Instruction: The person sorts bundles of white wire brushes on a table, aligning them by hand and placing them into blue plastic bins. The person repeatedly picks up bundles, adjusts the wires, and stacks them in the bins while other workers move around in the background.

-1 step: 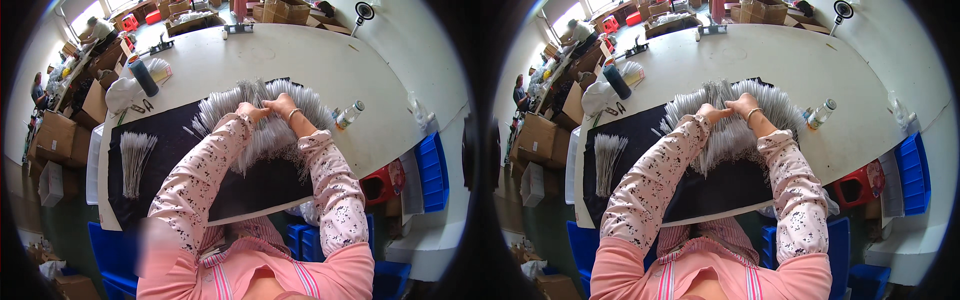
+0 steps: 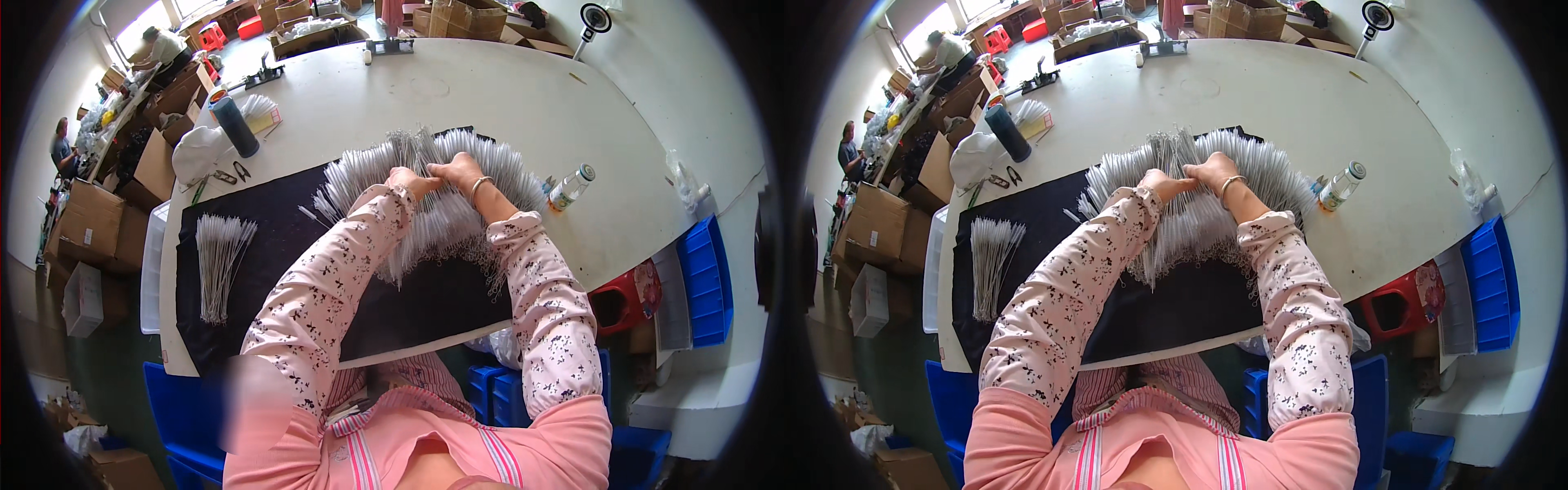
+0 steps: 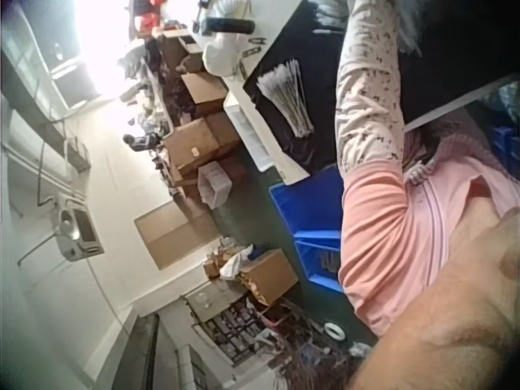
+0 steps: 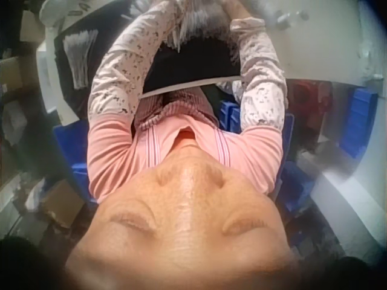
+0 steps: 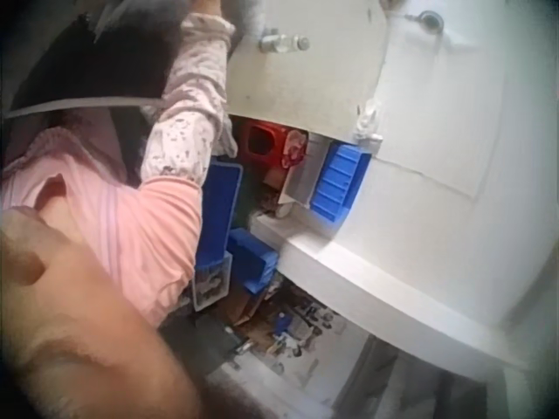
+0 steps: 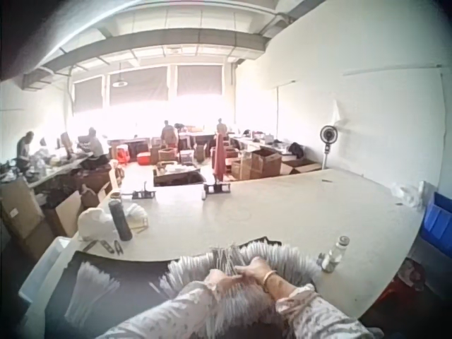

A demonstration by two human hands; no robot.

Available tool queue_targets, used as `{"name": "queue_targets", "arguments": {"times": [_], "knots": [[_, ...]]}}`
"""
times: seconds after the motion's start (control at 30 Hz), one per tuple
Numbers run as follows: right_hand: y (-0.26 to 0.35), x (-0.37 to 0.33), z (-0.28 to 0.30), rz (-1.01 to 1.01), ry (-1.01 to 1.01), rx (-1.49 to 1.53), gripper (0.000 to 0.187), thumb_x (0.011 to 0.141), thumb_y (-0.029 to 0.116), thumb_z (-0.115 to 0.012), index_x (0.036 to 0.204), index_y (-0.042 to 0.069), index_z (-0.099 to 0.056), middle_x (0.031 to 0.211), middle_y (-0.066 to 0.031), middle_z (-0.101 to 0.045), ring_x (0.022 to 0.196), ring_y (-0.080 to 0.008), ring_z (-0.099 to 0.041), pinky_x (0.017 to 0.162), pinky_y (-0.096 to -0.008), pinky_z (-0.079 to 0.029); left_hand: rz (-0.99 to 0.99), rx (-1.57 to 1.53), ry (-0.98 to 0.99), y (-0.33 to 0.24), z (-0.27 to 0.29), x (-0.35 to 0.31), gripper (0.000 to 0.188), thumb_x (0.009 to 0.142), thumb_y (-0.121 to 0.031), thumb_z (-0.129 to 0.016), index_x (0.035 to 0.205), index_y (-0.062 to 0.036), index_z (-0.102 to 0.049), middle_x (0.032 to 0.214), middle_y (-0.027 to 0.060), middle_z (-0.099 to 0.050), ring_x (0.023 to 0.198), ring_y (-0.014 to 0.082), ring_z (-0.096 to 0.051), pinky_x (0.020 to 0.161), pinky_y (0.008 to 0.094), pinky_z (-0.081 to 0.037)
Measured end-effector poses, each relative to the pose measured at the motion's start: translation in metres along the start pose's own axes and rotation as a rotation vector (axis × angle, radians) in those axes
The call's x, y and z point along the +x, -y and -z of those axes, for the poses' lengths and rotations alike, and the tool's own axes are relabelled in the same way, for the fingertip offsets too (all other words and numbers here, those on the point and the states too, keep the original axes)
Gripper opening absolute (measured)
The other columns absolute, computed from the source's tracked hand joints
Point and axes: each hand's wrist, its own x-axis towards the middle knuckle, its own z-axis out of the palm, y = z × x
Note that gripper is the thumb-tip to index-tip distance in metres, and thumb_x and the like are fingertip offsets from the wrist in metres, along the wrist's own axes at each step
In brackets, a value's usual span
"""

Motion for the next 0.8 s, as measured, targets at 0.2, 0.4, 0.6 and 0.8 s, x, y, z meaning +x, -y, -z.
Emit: {"name": "queue_targets", "arguments": {"times": [0.2, 0.4, 0.6, 0.8], "knots": [[0.020, 0.001, -0.007, 0.072, 0.004, -0.181, 0.066, 0.062, 0.052, -0.075, 0.091, -0.006, -0.068, 0.099, -0.0229, -0.066, 0.093, -0.0315, -0.066, 0.081, -0.0343, -0.051, -0.053, -0.134, 0.178, 0.023, 0.013, 0.026, 0.061, 0.059, -0.031, -0.080, 0.103, 0.0083, -0.062, 0.099, 0.0178, -0.066, 0.094, 0.0236, -0.064, 0.081, 0.0307, -0.051], [0.004, 0.013, -0.028, -0.030, 0.070, 0.361, 0.062, 0.060, 0.033, -0.085, 0.096, -0.011, -0.061, 0.090, -0.0189, -0.066, 0.082, -0.0256, -0.066, 0.073, -0.0326, -0.052, -0.030, -0.174, 0.202, 0.032, 0.024, 0.020, 0.047, 0.060, -0.024, -0.078, 0.091, 0.0085, -0.064, 0.086, 0.0151, -0.066, 0.079, 0.0187, -0.064, 0.067, 0.0299, -0.051], [0.012, 0.004, -0.032, -0.076, 0.149, 0.551, 0.049, 0.063, 0.017, -0.085, 0.094, -0.012, -0.060, 0.086, -0.0168, -0.066, 0.073, -0.0248, -0.066, 0.064, -0.0364, -0.055, 0.002, -0.245, 0.254, 0.035, 0.034, 0.012, 0.040, 0.059, -0.016, -0.076, 0.088, 0.0086, -0.064, 0.083, 0.0159, -0.066, 0.077, 0.0181, -0.062, 0.062, 0.0297, -0.051], [0.015, 0.003, -0.029, -0.187, 0.113, 0.698, 0.029, 0.063, 0.004, -0.076, 0.084, -0.011, -0.063, 0.080, -0.0173, -0.066, 0.069, -0.0268, -0.066, 0.063, -0.0386, -0.055, -0.114, -0.306, 0.297, 0.053, 0.013, 0.048, 0.045, 0.061, -0.012, -0.077, 0.095, 0.0116, -0.062, 0.098, 0.0221, -0.065, 0.088, 0.0236, -0.064, 0.073, 0.0309, -0.052]]}}
